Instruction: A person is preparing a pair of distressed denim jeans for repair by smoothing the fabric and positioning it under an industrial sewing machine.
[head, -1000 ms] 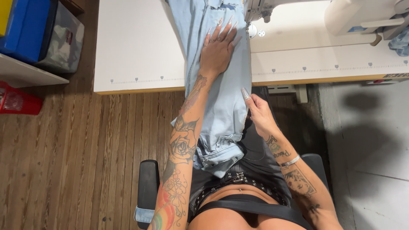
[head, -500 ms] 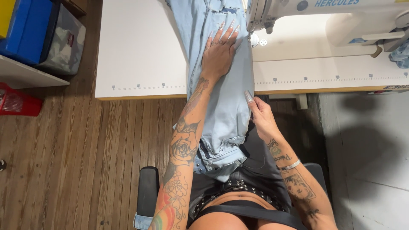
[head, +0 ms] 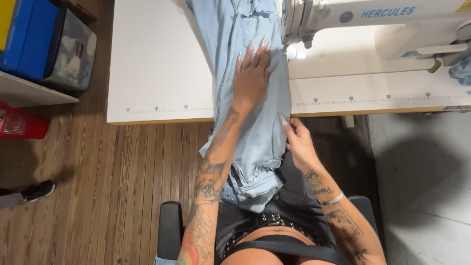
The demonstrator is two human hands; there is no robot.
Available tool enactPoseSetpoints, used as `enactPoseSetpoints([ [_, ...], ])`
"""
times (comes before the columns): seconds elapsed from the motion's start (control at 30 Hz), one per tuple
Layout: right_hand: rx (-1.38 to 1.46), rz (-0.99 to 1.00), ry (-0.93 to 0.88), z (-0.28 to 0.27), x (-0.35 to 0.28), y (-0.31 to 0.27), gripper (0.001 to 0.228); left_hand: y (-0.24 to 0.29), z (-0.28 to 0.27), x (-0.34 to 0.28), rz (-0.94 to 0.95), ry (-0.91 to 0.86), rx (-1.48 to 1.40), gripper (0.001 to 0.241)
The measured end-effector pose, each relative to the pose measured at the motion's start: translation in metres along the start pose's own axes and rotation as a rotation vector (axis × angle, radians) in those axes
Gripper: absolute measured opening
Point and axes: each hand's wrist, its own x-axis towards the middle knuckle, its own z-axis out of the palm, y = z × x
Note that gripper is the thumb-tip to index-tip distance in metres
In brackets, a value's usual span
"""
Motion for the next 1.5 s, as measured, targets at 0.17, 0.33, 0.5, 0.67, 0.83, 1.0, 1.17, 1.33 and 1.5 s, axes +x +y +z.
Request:
enactPoseSetpoints([
  [0.17,0.089,-0.069,0.055,-0.005,0.005,0.033,0.028,0.005,-0.011,-0.018,-0.016,-0.149,0.053,0.063],
  [0.33,0.005,-0.123,0.073,-0.004,-0.01,0.031,0.033,0.002,-0.013,-0.013,-0.009,-0.125,0.074,0.062],
  [0.5,-0.113,-0.152,0.076,-0.001,-0.035,0.022,0.069,0.0,-0.011,-0.016,-0.004,-0.089,0.045,0.062],
  [0.67,-0.131,-0.126,0.03,-0.007,-0.043,0.029,0.068,0.0,-0.013,-0.013,-0.018,-0.119,0.017,0.063],
  [0.83,-0.142,-0.138,0.024,-0.008,-0.045,0.029,0.068,-0.001,-0.011,-0.014,-0.027,-0.116,0.009,0.063],
  [1.0,-0.131,-0.126,0.015,-0.007,-0.049,0.024,0.067,-0.001,-0.011,-0.012,-0.031,-0.121,0.033,0.065],
  [1.17,-0.127,-0.119,0.018,-0.007,-0.05,0.022,0.068,-0.001,-0.013,-0.01,-0.04,-0.152,-0.011,0.067],
  [1.33,-0.107,-0.124,0.008,-0.007,-0.047,0.026,0.068,-0.005,-0.005,-0.011,-0.036,-0.111,-0.021,0.065],
  [1.5,-0.105,-0.125,0.009,-0.008,-0.047,0.028,0.067,-0.005,-0.007,-0.011,-0.01,-0.091,0.015,0.063],
])
